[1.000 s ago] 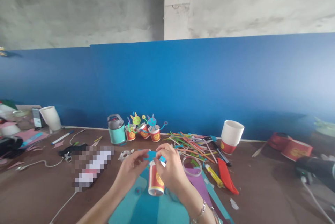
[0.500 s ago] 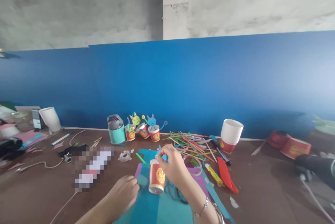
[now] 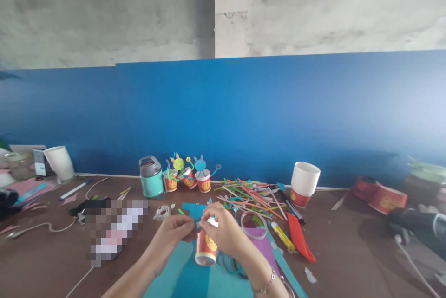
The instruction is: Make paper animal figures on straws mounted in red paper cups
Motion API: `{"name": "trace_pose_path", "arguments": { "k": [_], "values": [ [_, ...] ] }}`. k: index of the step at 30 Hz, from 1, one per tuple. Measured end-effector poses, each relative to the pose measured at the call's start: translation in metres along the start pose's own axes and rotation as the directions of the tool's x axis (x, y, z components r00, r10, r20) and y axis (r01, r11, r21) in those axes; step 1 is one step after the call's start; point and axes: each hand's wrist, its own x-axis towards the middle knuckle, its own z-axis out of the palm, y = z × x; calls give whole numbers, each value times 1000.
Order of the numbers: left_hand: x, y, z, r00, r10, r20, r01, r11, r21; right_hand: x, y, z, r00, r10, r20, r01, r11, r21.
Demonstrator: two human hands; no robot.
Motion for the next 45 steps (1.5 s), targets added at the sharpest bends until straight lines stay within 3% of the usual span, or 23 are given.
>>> {"name": "trace_pose_path", "arguments": {
  "k": [6, 13, 22, 25, 29, 33, 39, 45],
  "values": [
    [-5, 2, 5, 999, -1, -33, -2, 998, -71, 0, 2, -1, 1000, -1, -28, 1, 1000, -27],
    [-6, -2, 8, 999, 48, -24, -49, 999, -22, 0, -2, 1, 999, 3, -39, -6, 997, -82],
    [-1, -7, 7, 988, 156, -24, -154, 986, 70, -4, -4, 8, 984, 4, -178, -68, 932, -355],
    [0, -6, 3, 982, 187, -2, -187, 981, 53, -3, -5, 5, 978, 15, -209, -94, 923, -372],
    [-1, -6, 1, 982, 182, 47, -183, 983, 8, -2, -4, 4, 993, -14, -116, -11, 978, -210],
    [-4, -8, 3, 989, 146, 16, -145, 987, -64, -2, -5, 8, 991, -93, -98, 79, 987, -138],
    [-7, -7, 7, 993, 104, 59, -95, 986, -139, -3, -8, 9, 984, -157, -88, 134, 966, -223],
    [-1, -13, 5, 996, 87, -2, -87, 991, -100, -4, -9, 11, 989, -145, 23, 145, 936, -322]
  ]
}}
